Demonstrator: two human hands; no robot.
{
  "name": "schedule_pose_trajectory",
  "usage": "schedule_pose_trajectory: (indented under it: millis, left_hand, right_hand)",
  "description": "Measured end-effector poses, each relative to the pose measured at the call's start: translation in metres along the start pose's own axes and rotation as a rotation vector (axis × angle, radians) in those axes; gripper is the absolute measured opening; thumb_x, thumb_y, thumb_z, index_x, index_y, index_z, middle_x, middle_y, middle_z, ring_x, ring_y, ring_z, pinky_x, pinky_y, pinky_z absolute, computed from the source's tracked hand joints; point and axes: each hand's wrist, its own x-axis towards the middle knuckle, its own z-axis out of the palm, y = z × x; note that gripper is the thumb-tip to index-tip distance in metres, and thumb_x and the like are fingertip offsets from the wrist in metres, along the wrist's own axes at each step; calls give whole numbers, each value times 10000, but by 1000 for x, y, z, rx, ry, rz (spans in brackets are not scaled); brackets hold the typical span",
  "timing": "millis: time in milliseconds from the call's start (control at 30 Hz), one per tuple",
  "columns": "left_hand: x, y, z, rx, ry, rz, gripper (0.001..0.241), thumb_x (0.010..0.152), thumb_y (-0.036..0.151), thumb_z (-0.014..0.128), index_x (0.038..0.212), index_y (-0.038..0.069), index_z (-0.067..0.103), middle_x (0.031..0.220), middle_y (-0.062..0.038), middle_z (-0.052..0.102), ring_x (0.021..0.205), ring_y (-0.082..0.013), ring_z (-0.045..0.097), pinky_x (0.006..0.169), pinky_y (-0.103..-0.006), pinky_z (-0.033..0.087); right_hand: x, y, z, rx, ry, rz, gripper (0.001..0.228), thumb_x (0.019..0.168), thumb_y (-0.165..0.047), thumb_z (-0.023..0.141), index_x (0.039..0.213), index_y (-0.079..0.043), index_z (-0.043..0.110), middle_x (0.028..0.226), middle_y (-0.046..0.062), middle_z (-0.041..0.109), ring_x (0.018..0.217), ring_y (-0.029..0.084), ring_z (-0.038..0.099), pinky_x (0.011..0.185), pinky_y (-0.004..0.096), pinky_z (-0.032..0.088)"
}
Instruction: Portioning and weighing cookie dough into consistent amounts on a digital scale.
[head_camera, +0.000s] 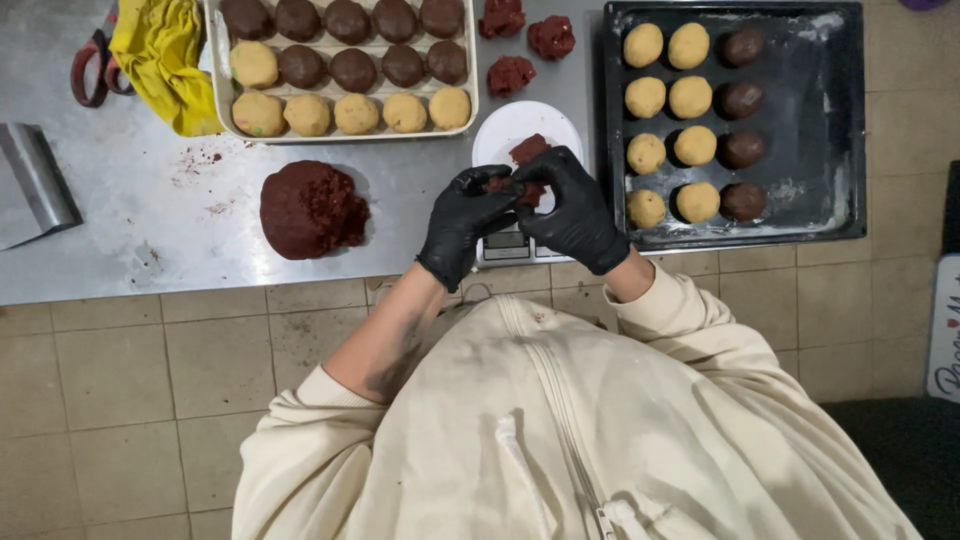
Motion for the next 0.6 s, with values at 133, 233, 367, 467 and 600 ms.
schedule_pose_trajectory:
  millis: [133,233,367,467,600]
  left_hand:
    - [-3,22,17,-29,80,-118,429,892,89,773,1294,19,640,1177,-135,704,971,-219,721,802,-338,623]
    - [-4,15,13,-86,43,-101,423,893,70,761,1293,27,632,1215,-121,694,1000,-214,722,843,-344,636]
    - [-1,17,9,-131,13,-118,435,890,77,729,1310,48,619,1212,-106,696,1004,-234,721,838,-366,632]
    - [-8,26,8,-160,5,-91,452,898,80,714,1333,56,597,1252,-95,672,1062,-228,702,883,-383,621]
    - [-13,38,5,-178,-7,-53,452,936,104,707,1366,48,581,1309,-104,639,1145,-215,678,975,-397,601]
  right_hand:
    - [2,30,4,97,17,46,430,778,-15,813,1158,-68,619,1131,105,605,1041,224,645,924,338,538]
    - [-9,45,10,347,16,95,430,823,3,796,1194,-58,587,1186,58,610,1130,170,634,994,329,537]
    - [-11,65,12,615,11,209,429,836,54,714,1227,-54,575,1227,39,630,1196,141,614,1080,319,511]
    - [-9,72,9,730,70,257,398,871,66,729,1220,-53,581,1221,44,648,1189,146,624,1094,323,519]
    - [1,77,-5,646,144,158,418,912,68,771,1266,-33,573,1259,49,640,1199,149,619,1075,331,534]
